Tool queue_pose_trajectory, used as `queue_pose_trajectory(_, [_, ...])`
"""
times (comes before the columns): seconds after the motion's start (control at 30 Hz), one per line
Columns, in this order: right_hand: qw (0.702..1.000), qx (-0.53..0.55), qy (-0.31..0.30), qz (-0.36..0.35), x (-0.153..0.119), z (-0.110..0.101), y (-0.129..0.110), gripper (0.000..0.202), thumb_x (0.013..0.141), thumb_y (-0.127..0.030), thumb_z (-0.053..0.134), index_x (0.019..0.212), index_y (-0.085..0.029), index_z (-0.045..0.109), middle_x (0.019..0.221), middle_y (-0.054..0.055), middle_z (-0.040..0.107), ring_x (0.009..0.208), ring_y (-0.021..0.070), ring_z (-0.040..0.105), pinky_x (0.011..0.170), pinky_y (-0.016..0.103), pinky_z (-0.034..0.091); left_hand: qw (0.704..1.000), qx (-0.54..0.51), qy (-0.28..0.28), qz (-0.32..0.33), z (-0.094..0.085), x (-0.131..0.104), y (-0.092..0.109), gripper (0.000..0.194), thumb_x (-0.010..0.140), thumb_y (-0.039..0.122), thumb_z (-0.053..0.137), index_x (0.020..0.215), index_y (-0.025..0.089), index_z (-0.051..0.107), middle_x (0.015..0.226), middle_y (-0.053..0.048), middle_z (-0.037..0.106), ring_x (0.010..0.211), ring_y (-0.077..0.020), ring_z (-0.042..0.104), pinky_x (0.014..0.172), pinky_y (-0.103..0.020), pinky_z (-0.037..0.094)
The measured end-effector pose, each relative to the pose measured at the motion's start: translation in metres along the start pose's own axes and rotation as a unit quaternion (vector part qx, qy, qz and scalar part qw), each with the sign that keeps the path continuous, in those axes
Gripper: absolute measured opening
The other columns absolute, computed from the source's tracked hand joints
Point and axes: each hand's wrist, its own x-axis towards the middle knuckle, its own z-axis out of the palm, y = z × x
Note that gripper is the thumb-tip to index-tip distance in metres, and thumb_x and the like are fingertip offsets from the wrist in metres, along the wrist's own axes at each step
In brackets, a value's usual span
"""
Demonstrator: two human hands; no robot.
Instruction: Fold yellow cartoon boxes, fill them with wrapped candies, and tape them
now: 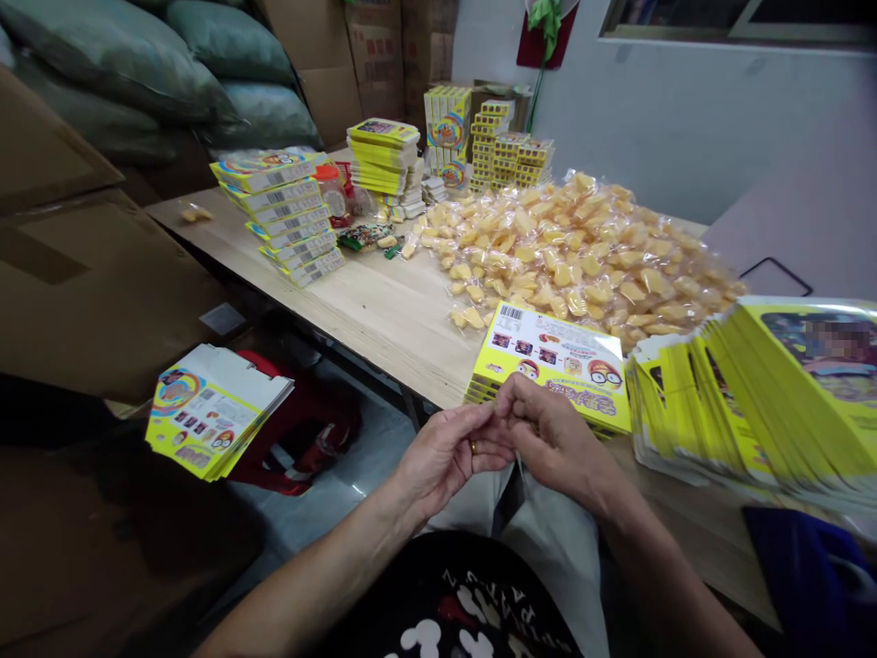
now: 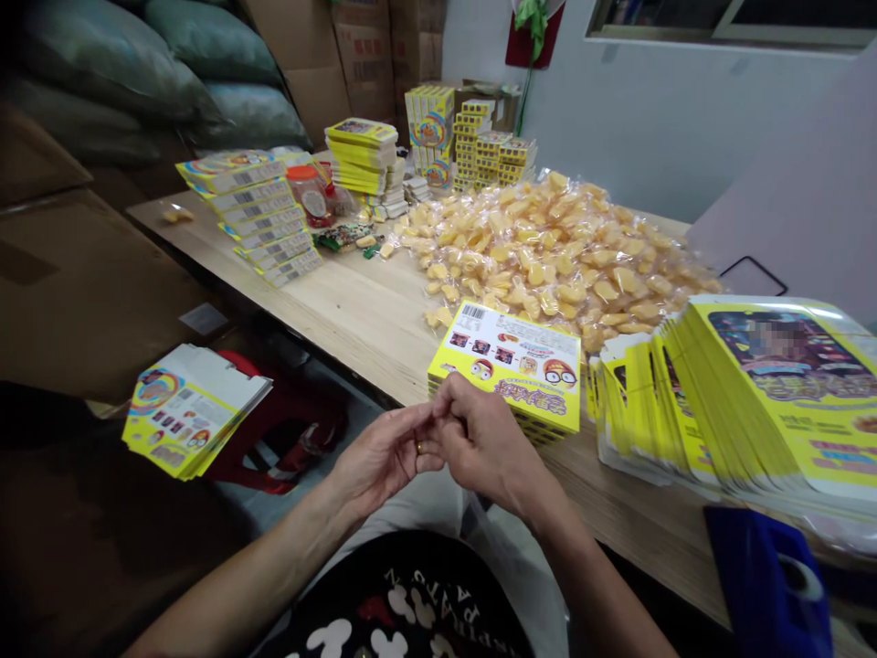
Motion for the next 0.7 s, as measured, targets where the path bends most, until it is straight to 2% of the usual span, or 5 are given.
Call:
queue_pose_trajectory(0.23, [1.000, 0.001, 0.025, -0.007, -0.003, -0.003, 0.003, 0.010, 0.086, -0.014, 0.046, 0.090, -0.024, 0.047, 0.072, -0.005, 0.052, 0.061, 0.0129, 0.049, 0.058, 0.027, 0.039, 0.997, 0.026, 0.053, 0.045, 0.007, -0.002, -0.001, 0.022, 0.079, 0.029, 0.081, 0.084, 0.010, 0.071, 0.074, -0.008, 0.075, 0.060, -0.0128, 0.070, 0.057, -0.019, 0.059])
queue_pose_trajectory(0.33, [0.993, -0.096, 0.073, -0.015, -0.014, 0.001, -0.010, 0.010, 0.090, -0.016, 0.045, 0.097, -0.022, 0.049, 0.081, 0.000, 0.057, 0.071, 0.0162, 0.054, 0.066, 0.031, 0.043, 0.994, 0.033, 0.081, 0.071, 0.008, -0.003, 0.000, 0.023, 0.079, 0.029, 0.081, 0.085, 0.010, 0.071, 0.077, -0.009, 0.076, 0.063, -0.0144, 0.073, 0.059, -0.020, 0.060])
queue_pose_trajectory(0.5, [0.913, -0.395, 0.103, -0.017, -0.040, 0.028, -0.027, 0.049, 0.086, -0.028, 0.060, 0.133, -0.013, 0.051, 0.125, 0.018, 0.058, 0.113, 0.0355, 0.051, 0.094, 0.052, 0.040, 0.990, 0.011, 0.096, 0.098, 0.007, -0.006, -0.002, 0.017, 0.081, 0.026, 0.078, 0.086, 0.011, 0.070, 0.077, -0.006, 0.074, 0.063, -0.0122, 0.070, 0.063, -0.021, 0.059])
queue_pose_trajectory(0.6, [0.856, -0.499, 0.133, -0.020, -0.042, 0.040, -0.016, 0.046, 0.089, -0.019, 0.057, 0.134, -0.009, 0.054, 0.114, 0.018, 0.062, 0.104, 0.0345, 0.052, 0.090, 0.051, 0.038, 0.989, -0.021, 0.078, 0.121, 0.007, -0.006, -0.001, 0.012, 0.080, 0.022, 0.076, 0.083, 0.012, 0.070, 0.081, -0.004, 0.073, 0.073, -0.0121, 0.069, 0.074, -0.023, 0.059])
queue_pose_trajectory(0.7, [0.838, -0.527, 0.123, -0.080, -0.038, 0.040, -0.002, 0.032, 0.092, -0.011, 0.050, 0.121, -0.012, 0.064, 0.090, 0.010, 0.061, 0.085, 0.0272, 0.050, 0.081, 0.044, 0.037, 0.991, -0.026, 0.059, 0.114, 0.004, -0.006, 0.005, 0.023, 0.084, 0.034, 0.069, 0.078, 0.011, 0.071, 0.076, -0.004, 0.070, 0.071, -0.0120, 0.065, 0.072, -0.023, 0.055])
